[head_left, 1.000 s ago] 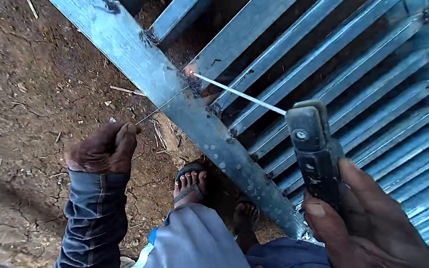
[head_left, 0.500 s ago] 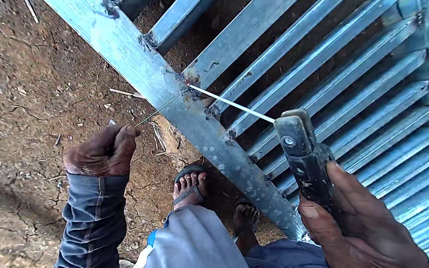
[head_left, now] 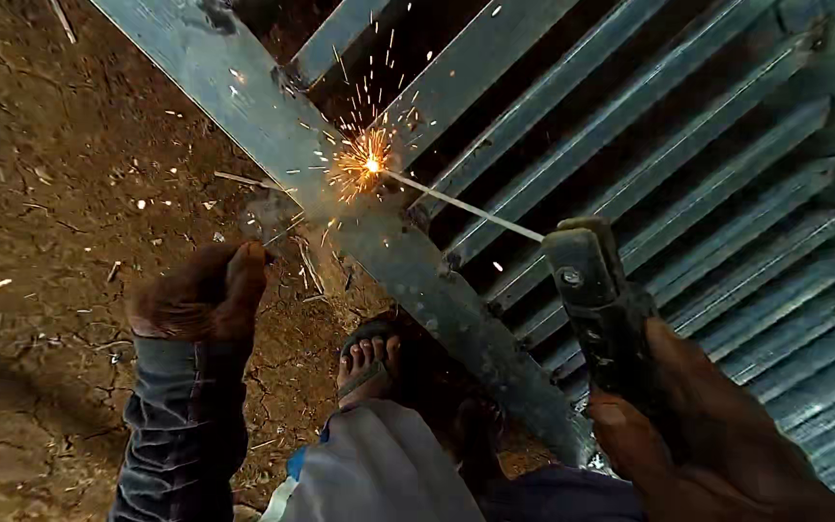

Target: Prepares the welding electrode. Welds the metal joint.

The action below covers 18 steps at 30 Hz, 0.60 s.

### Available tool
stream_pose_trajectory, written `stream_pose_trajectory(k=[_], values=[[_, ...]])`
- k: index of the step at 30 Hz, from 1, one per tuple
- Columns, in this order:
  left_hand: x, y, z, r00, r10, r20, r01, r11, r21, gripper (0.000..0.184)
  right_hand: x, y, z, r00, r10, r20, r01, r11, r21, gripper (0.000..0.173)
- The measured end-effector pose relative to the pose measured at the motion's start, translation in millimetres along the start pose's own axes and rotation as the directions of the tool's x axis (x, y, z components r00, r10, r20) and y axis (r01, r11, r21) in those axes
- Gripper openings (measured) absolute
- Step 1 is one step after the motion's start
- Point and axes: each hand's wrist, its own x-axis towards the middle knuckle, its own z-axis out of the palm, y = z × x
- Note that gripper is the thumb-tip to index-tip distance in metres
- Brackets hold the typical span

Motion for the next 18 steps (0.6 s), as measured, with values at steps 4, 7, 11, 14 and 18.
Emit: stream_pose_trajectory(k=[4,7,11,14,18], values=[[8.7,-56.6,-19.2,0.971,0.223,0.081,-0.226,0.974,0.023,0.037,2.5,4.7,1.0,0.999,-0.052,-0.009,0.052,0.999,0.008,0.055],[1.4,-11.2,2.0,0.999,-0.015,-0.051,0.017,0.998,0.052,0.023,2.4,6.9,3.1,0.996,-0.085,-0.028,0.085,0.996,0.017,0.054],[8.3,-55.6,-15.7,0.980,0.195,0.044,-0.196,0.980,0.021,0.034,3.0,7.1,4.0,0.973,-0.232,0.005,0.229,0.952,-0.202,0.050],[7.0,-46.1,-14.2,0.990,0.132,0.041,-0.134,0.989,0.060,0.030,2.0,12.8,-0.5,0.920,-0.368,0.134,0.389,0.821,-0.418,0.049],[6.8,-46.7,-14.1,0.993,0.110,0.033,-0.112,0.989,0.098,0.031,0.5,22.5,2.1,0.963,-0.264,0.057,0.270,0.932,-0.242,0.048]])
